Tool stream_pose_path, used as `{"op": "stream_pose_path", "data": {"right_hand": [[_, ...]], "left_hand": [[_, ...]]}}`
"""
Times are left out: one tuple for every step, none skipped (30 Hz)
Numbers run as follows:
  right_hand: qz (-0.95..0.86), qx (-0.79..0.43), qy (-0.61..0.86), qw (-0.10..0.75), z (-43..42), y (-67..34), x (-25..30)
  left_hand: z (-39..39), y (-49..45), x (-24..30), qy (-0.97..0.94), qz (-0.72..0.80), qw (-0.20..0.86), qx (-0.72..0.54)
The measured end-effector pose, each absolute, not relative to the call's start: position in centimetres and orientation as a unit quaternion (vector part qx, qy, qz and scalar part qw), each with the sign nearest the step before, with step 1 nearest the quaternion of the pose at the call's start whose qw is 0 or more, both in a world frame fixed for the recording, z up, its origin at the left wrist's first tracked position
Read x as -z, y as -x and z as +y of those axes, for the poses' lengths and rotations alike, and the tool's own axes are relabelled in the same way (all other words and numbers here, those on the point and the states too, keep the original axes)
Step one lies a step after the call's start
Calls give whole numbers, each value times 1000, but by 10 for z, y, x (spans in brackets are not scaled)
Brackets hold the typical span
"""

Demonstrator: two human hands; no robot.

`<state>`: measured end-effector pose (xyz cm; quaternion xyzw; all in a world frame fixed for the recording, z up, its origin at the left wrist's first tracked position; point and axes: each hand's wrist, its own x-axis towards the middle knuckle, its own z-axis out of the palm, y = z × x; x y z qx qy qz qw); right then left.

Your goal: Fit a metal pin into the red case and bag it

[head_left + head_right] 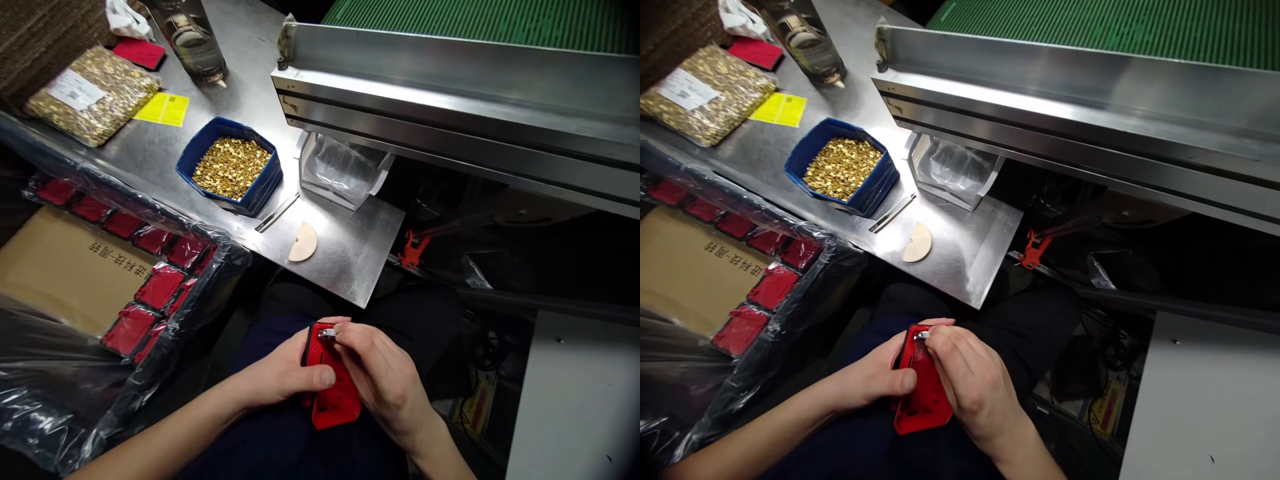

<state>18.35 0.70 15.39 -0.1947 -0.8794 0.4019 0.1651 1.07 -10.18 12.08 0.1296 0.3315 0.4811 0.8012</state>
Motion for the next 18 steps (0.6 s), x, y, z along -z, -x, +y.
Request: {"op": "stream_pose_path", "data": {"right_hand": [[-884,-394,192,164,7,-184,-154],[-888,-386,188,162,7,-184,-154],[-893,-379,183,160,8,-185,-154],[-897,-374,176,157,9,-185,-155],[-901,-369,169,154,10,-184,-156],[-905,-363,162,151,11,-184,-157],[-909,-356,154,151,12,-184,-158],[-913,-349,147,151,13,-184,-158],[-916,-344,139,152,13,-184,-159],[-916,-346,132,154,14,-185,-159],[-912,-356,127,159,14,-186,-158],[-903,-374,130,166,14,-187,-156],[-889,-394,148,182,15,-188,-154],[-869,-410,184,209,17,-189,-150],[-844,-415,237,243,21,-190,-145],[-816,-410,299,277,25,-189,-138],[-786,-399,359,306,32,-186,-130],[-760,-384,408,330,39,-182,-122]], "left_hand": [[-102,-11,-121,-129,327,803,-481],[-101,-10,-122,-129,323,805,-480],[-101,-10,-122,-130,319,807,-479],[-100,-9,-123,-132,316,808,-480],[-100,-9,-123,-134,313,809,-480],[-99,-8,-123,-135,310,809,-481],[-99,-8,-123,-137,307,810,-481],[-99,-8,-123,-137,302,812,-479],[-99,-7,-122,-136,299,815,-477],[-99,-7,-122,-136,295,818,-474],[-99,-7,-121,-135,292,821,-472],[-99,-7,-121,-132,287,823,-472],[-99,-7,-120,-127,285,824,-473],[-100,-7,-120,-120,285,824,-474],[-101,-8,-120,-112,286,824,-475],[-102,-8,-120,-103,290,825,-475],[-103,-8,-120,-96,295,825,-473],[-104,-8,-119,-92,301,825,-470]]}}
